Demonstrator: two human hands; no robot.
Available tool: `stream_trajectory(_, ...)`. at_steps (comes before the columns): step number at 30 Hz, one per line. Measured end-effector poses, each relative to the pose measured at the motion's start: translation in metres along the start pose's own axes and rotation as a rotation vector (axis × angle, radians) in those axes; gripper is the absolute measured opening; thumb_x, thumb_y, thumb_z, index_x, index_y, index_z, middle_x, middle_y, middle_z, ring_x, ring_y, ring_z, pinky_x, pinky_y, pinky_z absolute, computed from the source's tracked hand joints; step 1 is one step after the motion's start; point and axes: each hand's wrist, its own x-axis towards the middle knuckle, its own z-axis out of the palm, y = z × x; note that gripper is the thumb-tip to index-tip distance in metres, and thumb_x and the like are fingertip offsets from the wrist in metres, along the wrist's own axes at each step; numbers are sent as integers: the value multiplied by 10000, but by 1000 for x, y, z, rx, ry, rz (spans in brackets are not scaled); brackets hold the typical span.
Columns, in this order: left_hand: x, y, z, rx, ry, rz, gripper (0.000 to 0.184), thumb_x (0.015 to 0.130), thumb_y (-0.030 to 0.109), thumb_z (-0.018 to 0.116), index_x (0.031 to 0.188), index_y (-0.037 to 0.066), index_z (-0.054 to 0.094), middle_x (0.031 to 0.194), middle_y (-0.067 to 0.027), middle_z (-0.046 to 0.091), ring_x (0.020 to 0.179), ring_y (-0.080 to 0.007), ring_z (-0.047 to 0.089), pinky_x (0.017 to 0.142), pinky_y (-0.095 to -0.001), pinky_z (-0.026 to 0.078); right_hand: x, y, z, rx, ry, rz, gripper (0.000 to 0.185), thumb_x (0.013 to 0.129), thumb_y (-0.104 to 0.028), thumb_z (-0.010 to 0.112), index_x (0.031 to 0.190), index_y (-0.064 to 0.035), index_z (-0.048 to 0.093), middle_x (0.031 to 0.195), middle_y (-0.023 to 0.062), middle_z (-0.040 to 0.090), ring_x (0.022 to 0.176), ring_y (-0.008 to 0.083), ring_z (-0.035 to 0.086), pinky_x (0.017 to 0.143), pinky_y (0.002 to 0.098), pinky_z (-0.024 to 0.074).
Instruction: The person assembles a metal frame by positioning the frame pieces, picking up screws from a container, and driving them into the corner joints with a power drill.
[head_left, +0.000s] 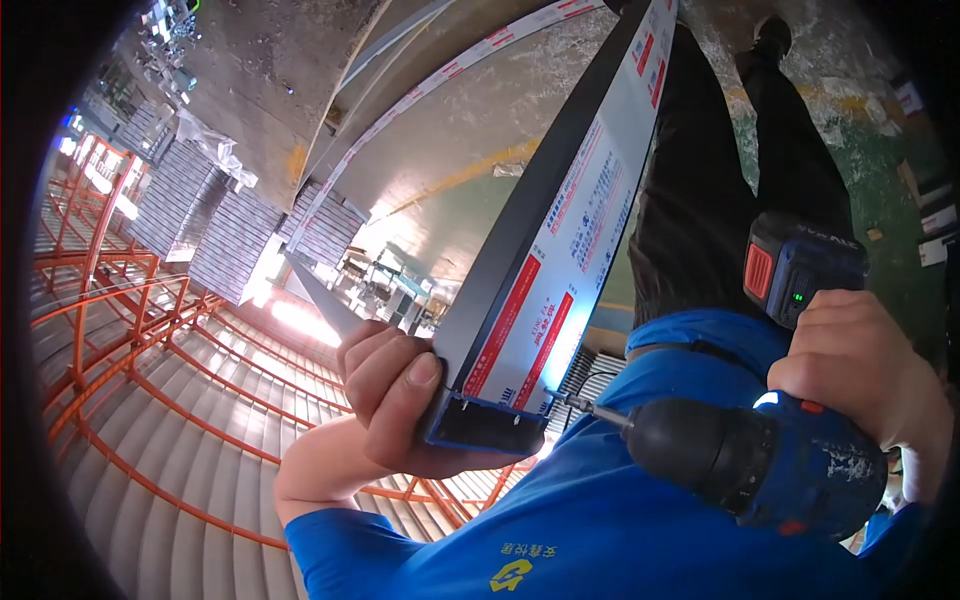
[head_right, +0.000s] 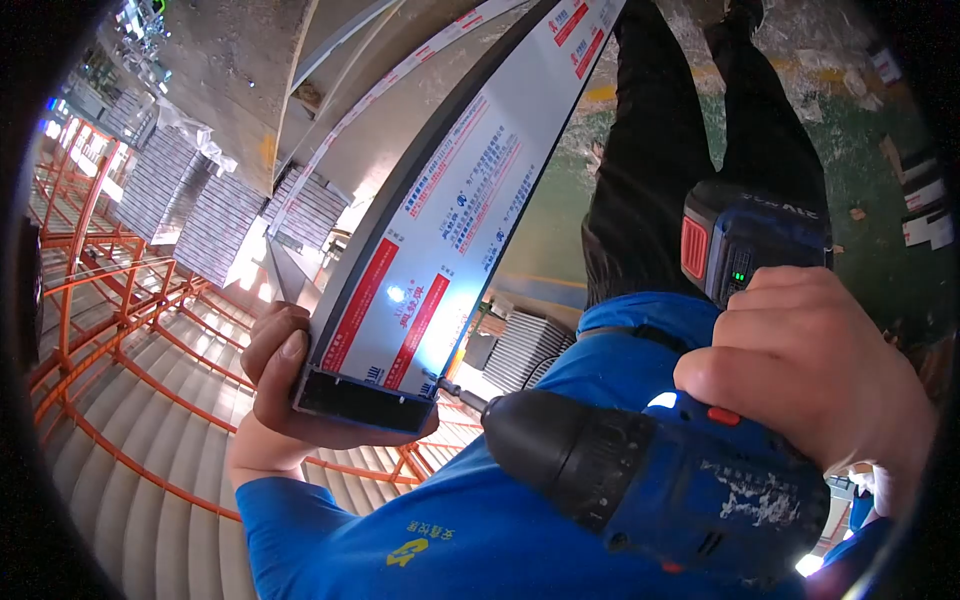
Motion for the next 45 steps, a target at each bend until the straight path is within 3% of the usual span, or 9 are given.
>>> stream_trajectory(1,1,0,6,0,2,0,1175,657,633,866,1448,128,159,1351,-110,352,1310,-283,445,1077,-375,486,1,1,-1,8,-20,-11,430,836,-432,749,1052,-79,631,718,83,604,683,248,666,668,414,471)
stream_trajectory(3,7,3,20,-57,325,-24,877,739,659,840,1312,105,475,1057,-91,576,914,-210,581,813,-378,476,3,-3,-3,-30,-19,-1,404,849,-419,741,1045,-85,627,712,78,596,679,244,660,670,411,470)
stream_trajectory(10,-3,-3,4,-52,99,-72,862,757,640,837,1319,98,471,1094,-84,572,911,-205,588,816,-379,475,4,-4,0,-149,4,-5,296,876,-328,738,1030,-108,614,697,59,571,658,224,634,669,391,474)
stream_trajectory(12,3,-4,8,-81,226,-27,847,766,641,828,1311,101,472,1087,-80,571,892,-203,591,812,-379,476,3,-2,2,-165,20,-16,287,875,-316,740,1030,-111,612,695,57,567,655,223,632,667,390,475)
stream_trajectory(19,11,-1,8,-66,242,-37,828,768,642,827,1288,103,475,1058,-79,564,853,-199,592,791,-386,482,6,-6,-8,-230,-13,-23,271,863,-272,740,1041,-121,603,684,48,538,645,219,619,664,388,477)
stream_trajectory(25,12,3,24,10,400,-64,768,789,649,806,1243,117,489,994,-58,559,810,-182,584,750,-367,494,8,-5,-10,-244,4,-38,228,872,-248,713,1032,-128,605,681,45,528,643,216,606,662,384,470)
stream_trajectory(45,20,7,25,16,450,-113,674,813,585,816,1197,135,496,956,-52,565,778,-176,583,740,-375,504,12,-9,-15,-290,-36,-35,218,864,-230,700,1039,-141,606,682,44,520,645,218,598,675,386,474)
